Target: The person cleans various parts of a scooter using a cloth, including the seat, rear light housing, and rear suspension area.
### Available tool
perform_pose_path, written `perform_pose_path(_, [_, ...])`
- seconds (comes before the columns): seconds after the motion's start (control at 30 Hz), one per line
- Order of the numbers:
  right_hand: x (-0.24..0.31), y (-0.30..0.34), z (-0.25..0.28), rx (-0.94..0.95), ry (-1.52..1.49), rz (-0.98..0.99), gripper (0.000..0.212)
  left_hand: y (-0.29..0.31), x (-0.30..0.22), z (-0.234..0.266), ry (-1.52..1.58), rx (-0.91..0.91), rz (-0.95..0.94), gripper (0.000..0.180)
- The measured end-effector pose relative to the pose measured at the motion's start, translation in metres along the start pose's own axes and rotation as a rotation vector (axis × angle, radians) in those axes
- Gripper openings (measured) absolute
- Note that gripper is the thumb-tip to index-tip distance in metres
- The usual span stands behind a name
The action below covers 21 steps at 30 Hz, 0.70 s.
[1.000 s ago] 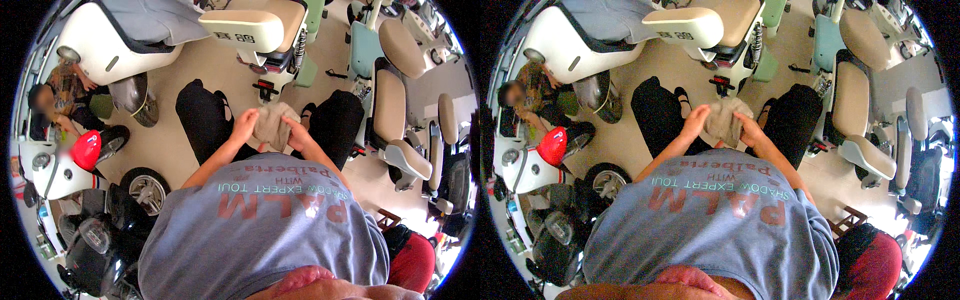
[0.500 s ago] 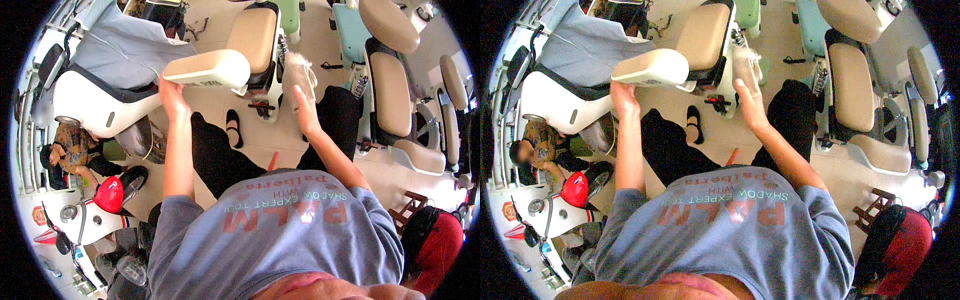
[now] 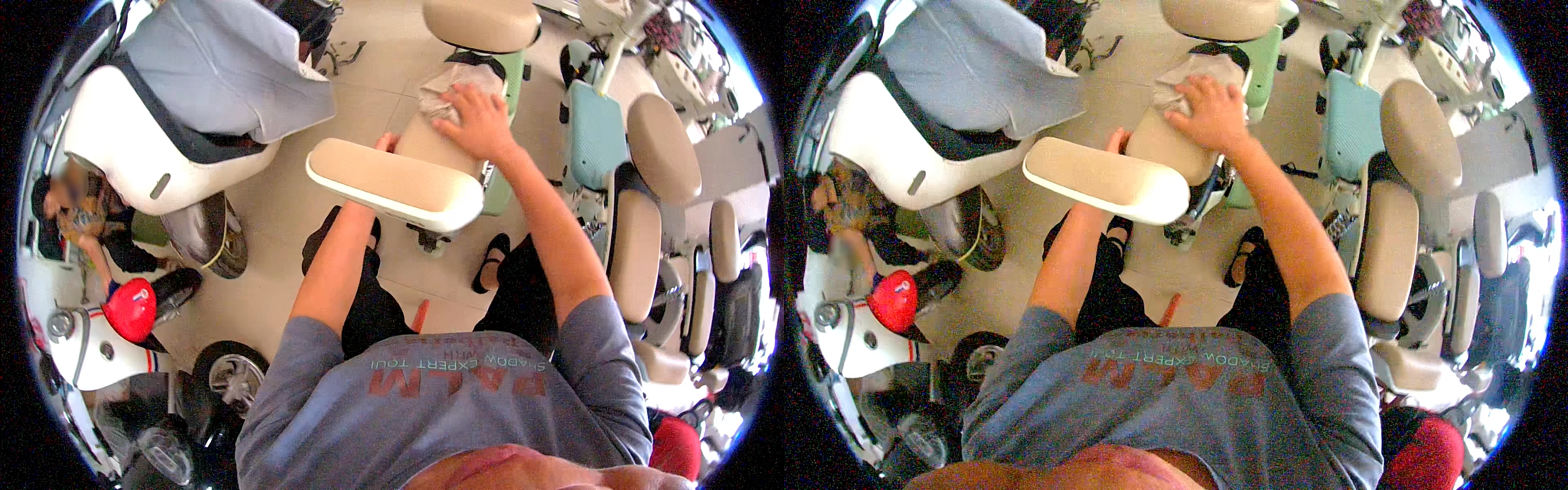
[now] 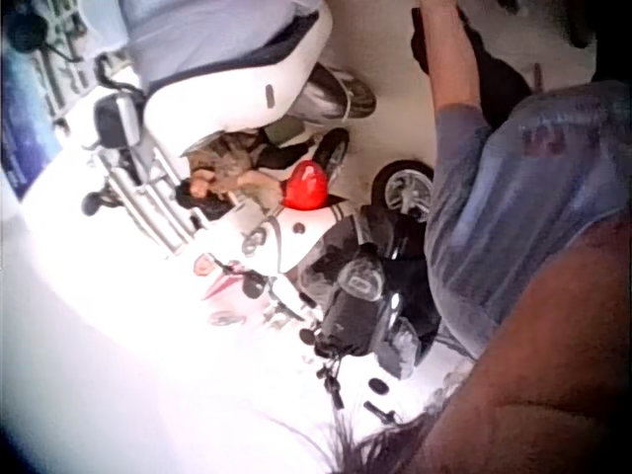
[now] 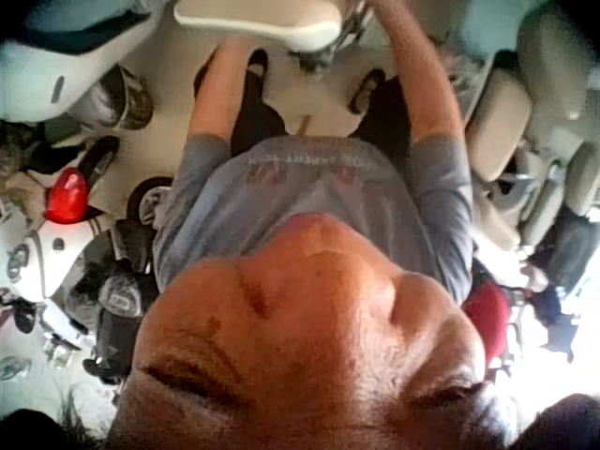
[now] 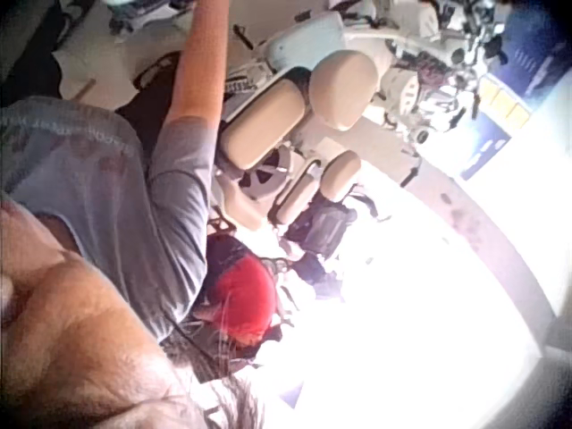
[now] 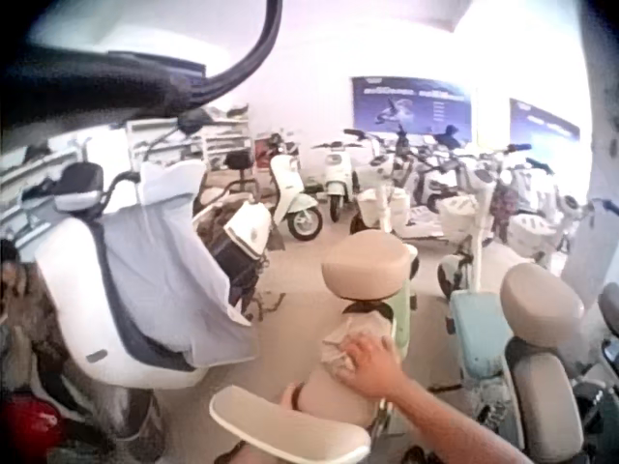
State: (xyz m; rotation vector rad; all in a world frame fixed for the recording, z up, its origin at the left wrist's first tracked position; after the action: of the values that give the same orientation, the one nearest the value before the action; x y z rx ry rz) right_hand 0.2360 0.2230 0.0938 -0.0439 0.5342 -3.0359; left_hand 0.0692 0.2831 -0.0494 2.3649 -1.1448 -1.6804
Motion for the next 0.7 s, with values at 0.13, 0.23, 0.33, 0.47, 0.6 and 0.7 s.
perform_pose_path(0.13, [-0.032, -0.057, -0.024, 0.073, 0.001, 0.042, 0.065, 0.031, -0.009, -0.005, 0.029, -0.051, 0.068, 0.055])
perform_pose_path(0.23, [-0.056, -0.100, -0.051, 0.171, -0.032, -0.020, 0.065, 0.040, -0.011, -0.004, 0.016, -0.006, 0.007, 0.056])
perform_pose_path(0.33, [-0.056, -0.133, -0.068, 0.262, 0.009, -0.009, 0.065, 0.032, -0.003, -0.005, 0.245, 0.065, 0.158, 0.060])
perform_pose_path(0.47, [-0.043, -0.146, -0.083, 0.358, 0.050, 0.072, 0.061, 0.032, -0.019, -0.008, 0.168, 0.004, 0.228, 0.066])
perform_pose_path(0.6, [0.036, -0.132, -0.085, 0.551, 0.112, 0.350, 0.055, 0.015, -0.007, 0.013, 0.239, -0.124, 0.270, 0.060])
perform_pose_path(0.7, [0.101, -0.083, -0.087, 0.548, -0.033, 0.674, 0.048, 0.026, -0.036, 0.036, 0.056, -0.348, 0.004, 0.054])
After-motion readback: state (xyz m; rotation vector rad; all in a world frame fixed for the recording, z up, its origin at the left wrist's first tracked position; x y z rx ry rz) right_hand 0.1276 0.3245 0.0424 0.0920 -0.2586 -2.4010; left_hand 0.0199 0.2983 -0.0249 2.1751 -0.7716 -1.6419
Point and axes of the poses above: each hand's wrist, its own y-axis away from the middle knuckle, its own z-axis out of the back of the hand, x = y × z, the point moved 8 cm from there along -y, towards the middle knuckle, and after that the axes turned 9 degrees about z, right-handed, at the moved point
